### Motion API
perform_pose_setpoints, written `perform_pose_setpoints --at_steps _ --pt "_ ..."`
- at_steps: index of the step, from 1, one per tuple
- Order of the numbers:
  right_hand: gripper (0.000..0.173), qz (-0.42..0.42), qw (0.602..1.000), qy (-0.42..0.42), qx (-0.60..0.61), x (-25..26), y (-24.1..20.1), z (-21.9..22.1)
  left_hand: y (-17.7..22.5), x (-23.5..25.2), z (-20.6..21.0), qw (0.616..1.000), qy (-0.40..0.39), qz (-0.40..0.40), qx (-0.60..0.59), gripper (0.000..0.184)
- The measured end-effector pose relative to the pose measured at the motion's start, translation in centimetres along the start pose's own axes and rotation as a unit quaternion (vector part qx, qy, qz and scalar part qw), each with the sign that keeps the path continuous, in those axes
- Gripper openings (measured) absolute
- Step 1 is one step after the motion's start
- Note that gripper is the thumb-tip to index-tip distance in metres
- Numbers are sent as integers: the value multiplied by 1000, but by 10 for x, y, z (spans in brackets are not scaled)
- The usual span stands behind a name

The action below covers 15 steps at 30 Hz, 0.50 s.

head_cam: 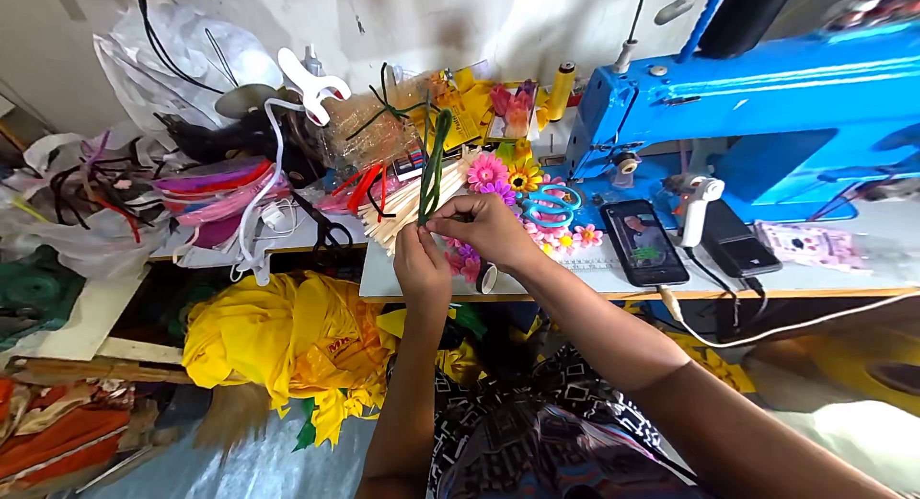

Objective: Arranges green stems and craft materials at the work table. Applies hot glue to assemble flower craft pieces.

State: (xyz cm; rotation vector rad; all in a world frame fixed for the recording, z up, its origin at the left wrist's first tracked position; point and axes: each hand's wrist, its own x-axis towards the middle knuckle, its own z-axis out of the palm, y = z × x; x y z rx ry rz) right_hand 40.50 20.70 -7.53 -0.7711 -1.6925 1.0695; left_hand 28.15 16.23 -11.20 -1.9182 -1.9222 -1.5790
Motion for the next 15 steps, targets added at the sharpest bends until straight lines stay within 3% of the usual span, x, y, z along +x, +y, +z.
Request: perform_pose_setpoints --at_steps 4,8,12,15 --pt "6 -5 1000 12 27 -1 -1 2 -1 2 1 1000 -1 -9 -5 29" --pt "6 7 998 31 48 -1 0 1 -4 2 -2 989 -27 -45 -139 30" --pt "6 -3 999 38 23 0 -1 -4 0 2 -12 948 -86 -94 -291 27" --pt "8 -16 999 21 32 -1 -5 -9 2 4 -16 896 -118 -99 -416 25"
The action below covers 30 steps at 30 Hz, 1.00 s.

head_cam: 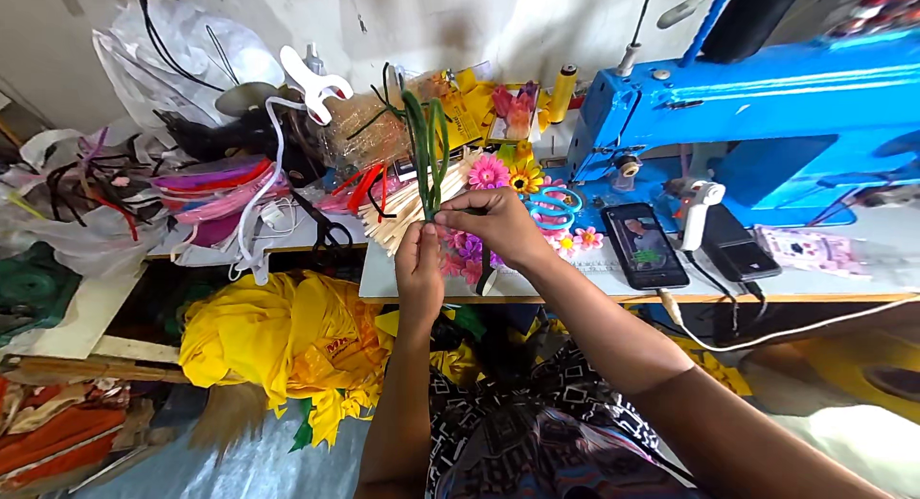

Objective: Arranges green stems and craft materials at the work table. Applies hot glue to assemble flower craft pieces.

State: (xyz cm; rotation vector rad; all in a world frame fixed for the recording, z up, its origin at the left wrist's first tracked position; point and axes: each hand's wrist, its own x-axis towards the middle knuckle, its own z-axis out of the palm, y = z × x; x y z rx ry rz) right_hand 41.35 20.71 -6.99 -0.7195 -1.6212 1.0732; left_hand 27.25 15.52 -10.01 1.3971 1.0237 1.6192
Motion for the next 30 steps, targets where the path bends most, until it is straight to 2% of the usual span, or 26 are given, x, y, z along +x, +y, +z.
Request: perform_pose_setpoints --at_steps 3,7,10,12,14,16,18,20,23,26,30 --pt "9 5 998 -37 57 1 -2 -5 6 -1 -1 987 -67 -26 -145 29" --pt "11 36 982 -94 162 0 -3 -12 13 3 -8 934 -175 -104 -293 30" --pt "10 9 985 -60 161 -5 -4 -11 15 7 -10 896 -213 -165 -352 30" --pt "10 -2 986 -21 165 -9 -3 -7 15 7 -7 908 -201 -166 -329 32" --pt "10 2 983 14 181 -12 -3 -2 16 7 -2 935 -178 -142 -273 33" --pt "10 17 978 38 204 -15 -1 1 15 5 3 970 -147 -91 -169 30" --pt "10 33 974 65 213 -13 -2 2 13 2 10 996 -84 -22 -7 22" --pt "9 32 975 97 196 -12 -3 5 10 -2 17 991 -25 51 120 23" --pt "9 27 977 111 180 -15 -7 11 0 -5 25 964 62 148 211 23" --pt "10 60 974 84 203 -19 -10 11 -1 -5 25 973 62 156 158 24" --pt "15 69 964 -2 258 -18 -6 2 2 -5 14 997 -39 68 -24 26"
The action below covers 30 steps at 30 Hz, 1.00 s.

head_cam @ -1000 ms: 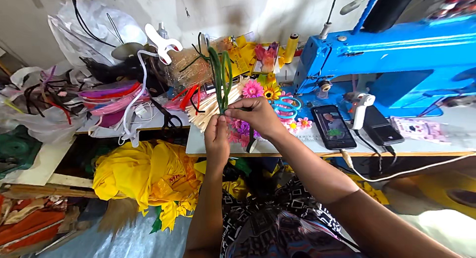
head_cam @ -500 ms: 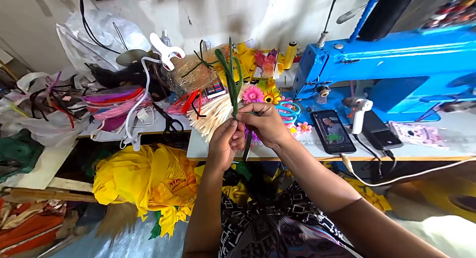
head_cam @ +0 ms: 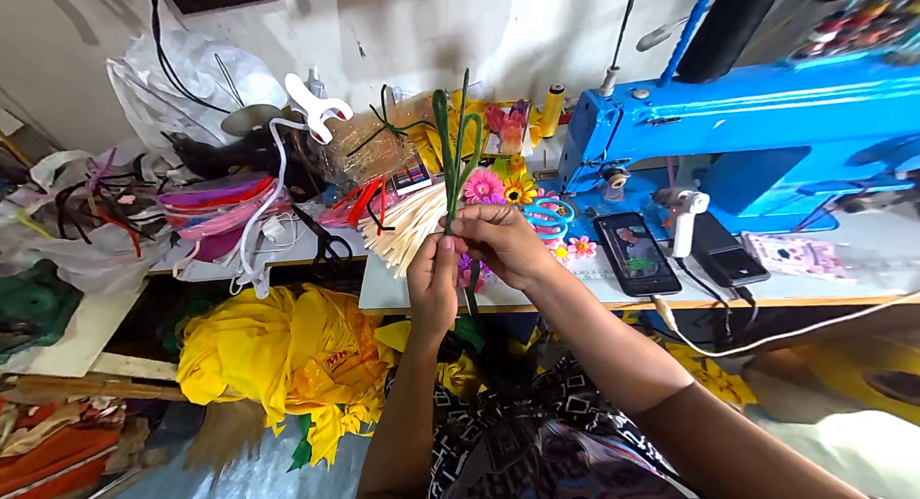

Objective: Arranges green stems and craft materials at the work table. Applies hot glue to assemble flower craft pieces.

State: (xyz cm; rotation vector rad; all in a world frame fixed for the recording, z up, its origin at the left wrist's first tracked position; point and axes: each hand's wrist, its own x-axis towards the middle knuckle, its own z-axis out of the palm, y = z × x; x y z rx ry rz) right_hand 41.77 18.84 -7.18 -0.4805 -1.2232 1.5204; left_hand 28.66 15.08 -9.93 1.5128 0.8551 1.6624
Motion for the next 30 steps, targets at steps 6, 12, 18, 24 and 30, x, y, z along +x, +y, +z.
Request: perform_pose_setpoints --at_steps 6,12,18,24,30 --pt "14 1 997 -82 -15 7 -8 -9 1 5 -14 925 -121 -175 -314 28" --pt "7 -49 993 52 -89 6 0 1 -6 1 7 993 64 7 103 22" --pt "12 -78 975 -139 -155 7 -19 -16 11 -1 -11 916 -122 -173 -340 29" --pt "5 -84 983 -45 -157 14 -14 -12 -1 2 -2 986 -17 -115 -119 28" --pt "5 -58 985 -46 -153 20 -8 -14 -8 2 8 998 45 -35 -17 24"
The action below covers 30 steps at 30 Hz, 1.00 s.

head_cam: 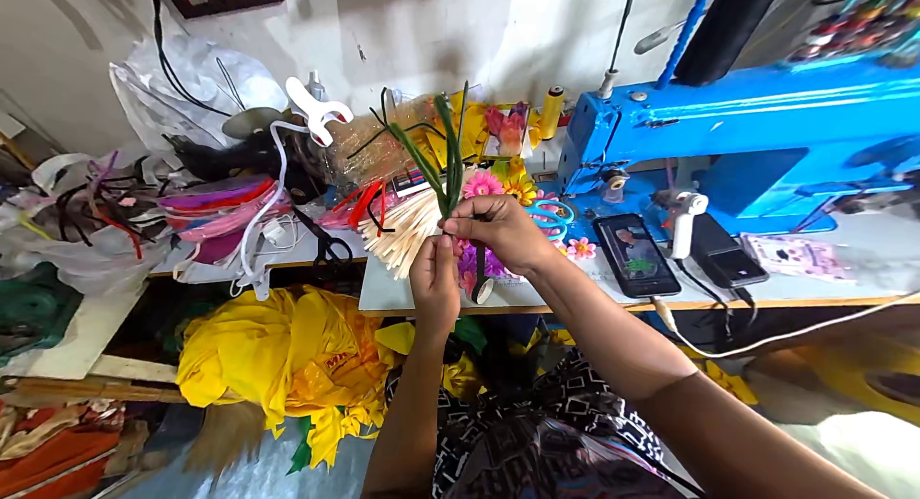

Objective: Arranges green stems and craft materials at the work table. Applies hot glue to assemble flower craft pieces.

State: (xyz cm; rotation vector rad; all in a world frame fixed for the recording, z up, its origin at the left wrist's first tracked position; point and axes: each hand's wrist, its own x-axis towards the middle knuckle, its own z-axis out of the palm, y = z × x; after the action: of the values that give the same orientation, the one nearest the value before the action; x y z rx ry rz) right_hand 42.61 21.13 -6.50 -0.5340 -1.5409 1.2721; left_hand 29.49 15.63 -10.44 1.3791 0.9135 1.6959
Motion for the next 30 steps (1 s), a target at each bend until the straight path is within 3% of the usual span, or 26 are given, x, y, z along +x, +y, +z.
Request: perform_pose_setpoints --at_steps 3,7,9,12,14,17,20,23,25,30 --pt "14 23 993 -105 44 4 -6 -12 5 1 -3 978 -76 -57 -186 30" --pt "23 35 971 -217 96 11 -10 -22 1 6 -6 902 -173 -120 -376 21" --pt "21 37 978 -182 91 14 -8 -23 -1 8 -5 924 -149 -124 -330 26" --pt "15 35 993 -81 71 14 -5 -20 -1 9 0 996 -57 -43 -55 27" --pt "12 32 997 -26 67 13 -1 -14 -3 7 8 999 -5 8 52 23" --pt "12 44 995 5 85 13 1 -6 -6 10 13 999 3 -5 -37 27" --pt "18 70 987 -60 129 15 2 -14 -3 14 11 974 -54 -75 -208 32" --pt "22 66 980 -127 141 18 0 -26 -1 17 6 941 -119 -103 -301 30" --pt "19 59 985 -122 110 20 -4 -31 2 19 4 934 -143 -106 -310 29" --pt "13 60 988 -107 98 26 -12 -42 10 30 -1 962 -124 -103 -222 30"
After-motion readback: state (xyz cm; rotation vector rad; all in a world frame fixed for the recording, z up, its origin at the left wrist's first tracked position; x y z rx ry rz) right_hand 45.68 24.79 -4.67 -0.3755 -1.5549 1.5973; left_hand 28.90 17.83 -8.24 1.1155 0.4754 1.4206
